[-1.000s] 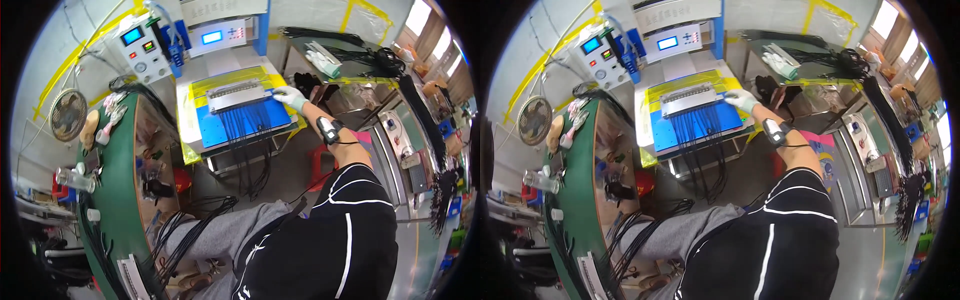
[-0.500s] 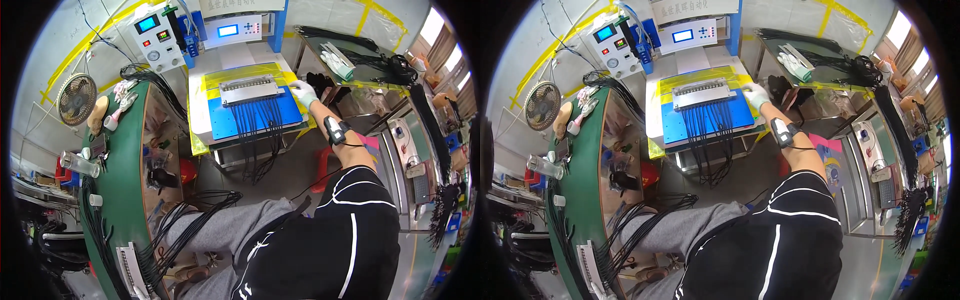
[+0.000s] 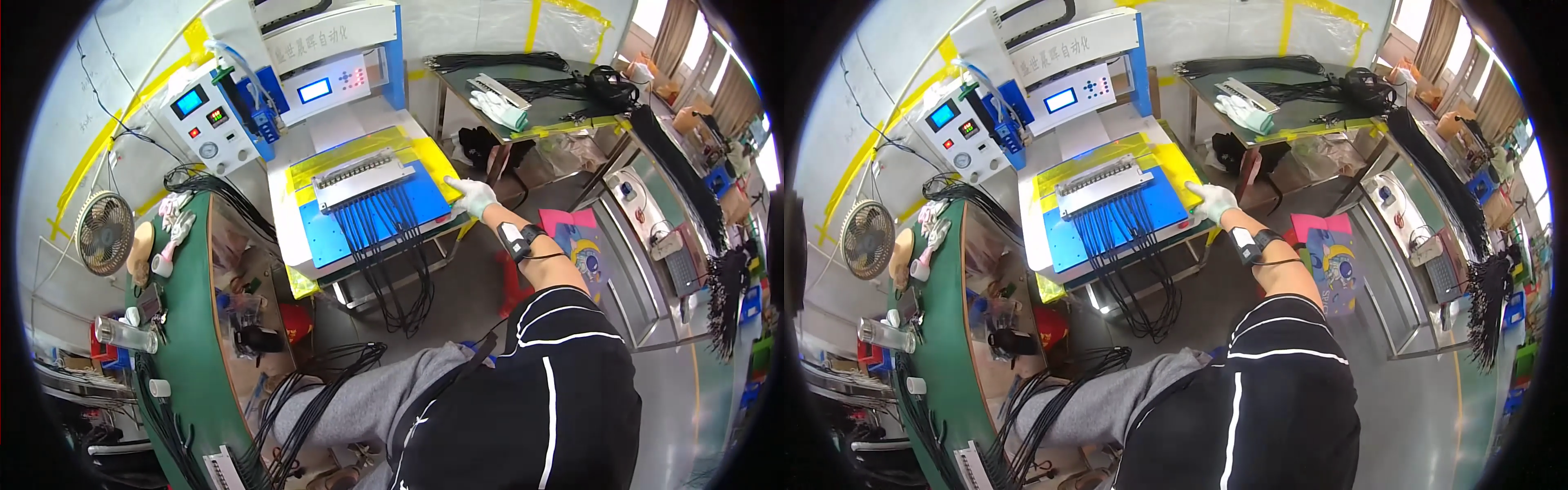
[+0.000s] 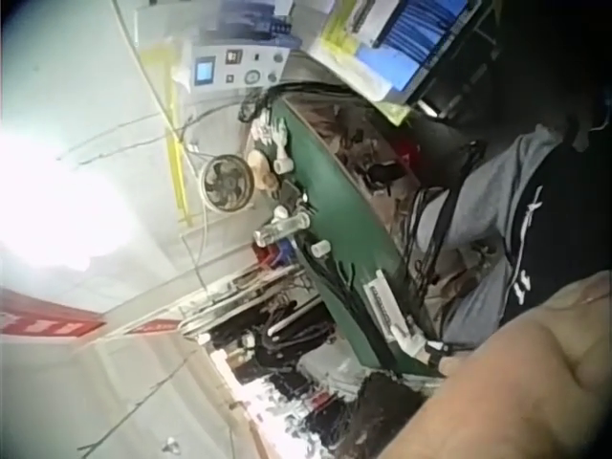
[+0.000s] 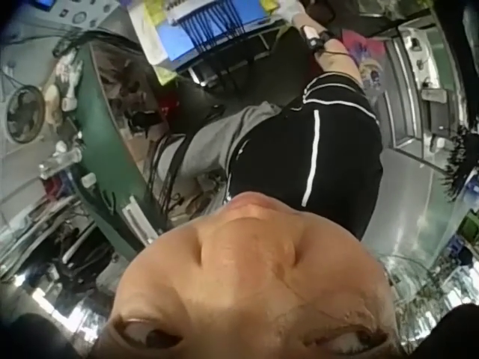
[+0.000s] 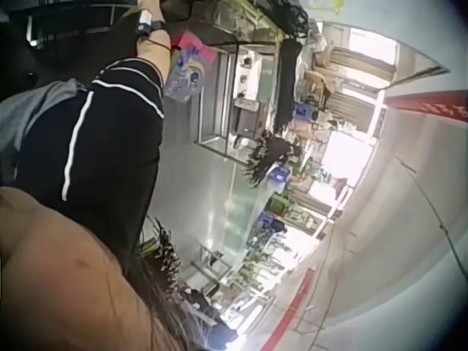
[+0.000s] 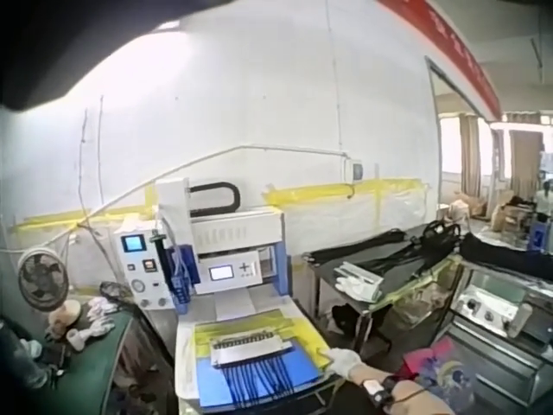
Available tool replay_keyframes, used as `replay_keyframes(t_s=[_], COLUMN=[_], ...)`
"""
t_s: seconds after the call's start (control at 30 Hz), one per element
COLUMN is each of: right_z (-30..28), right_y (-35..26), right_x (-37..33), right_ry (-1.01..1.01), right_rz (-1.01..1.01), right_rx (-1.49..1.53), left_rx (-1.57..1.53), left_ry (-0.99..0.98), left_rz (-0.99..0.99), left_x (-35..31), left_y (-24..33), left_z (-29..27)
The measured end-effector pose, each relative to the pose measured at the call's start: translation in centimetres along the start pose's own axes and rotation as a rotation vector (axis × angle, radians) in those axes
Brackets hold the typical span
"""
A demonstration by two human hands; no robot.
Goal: Sorting and inserting black wires into a connector block at an industrial workstation.
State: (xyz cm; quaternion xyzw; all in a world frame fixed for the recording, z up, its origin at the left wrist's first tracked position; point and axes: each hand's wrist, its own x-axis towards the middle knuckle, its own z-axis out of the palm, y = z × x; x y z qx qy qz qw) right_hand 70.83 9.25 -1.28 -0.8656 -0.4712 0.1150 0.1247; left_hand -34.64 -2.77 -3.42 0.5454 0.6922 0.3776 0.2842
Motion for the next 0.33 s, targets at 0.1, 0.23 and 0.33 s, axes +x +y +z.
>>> replay_keyframes(t_s=[0.1,0.23,0.33], right_z=[-1.5,-2.9,-4.3], right_y=[-0.8,0.2,-4.7], right_x=[-0.3,1.3,2.6], right_ry=[-0.049,0.105,0.311], right_rz=[0.080,-0.017,-0.103], right_rx=[-0.034,-0.284,0.448], left_rx=[-0.415,-0.732,-0.595], left_ry=[0.066,0.312,0.336], left_rz=[-0.222,-0.546,-0.668], left_x=[0.2,0.6,-0.5], left_y=[1.5,11.3,12.3], left_z=[1.2,4.8,4.1])
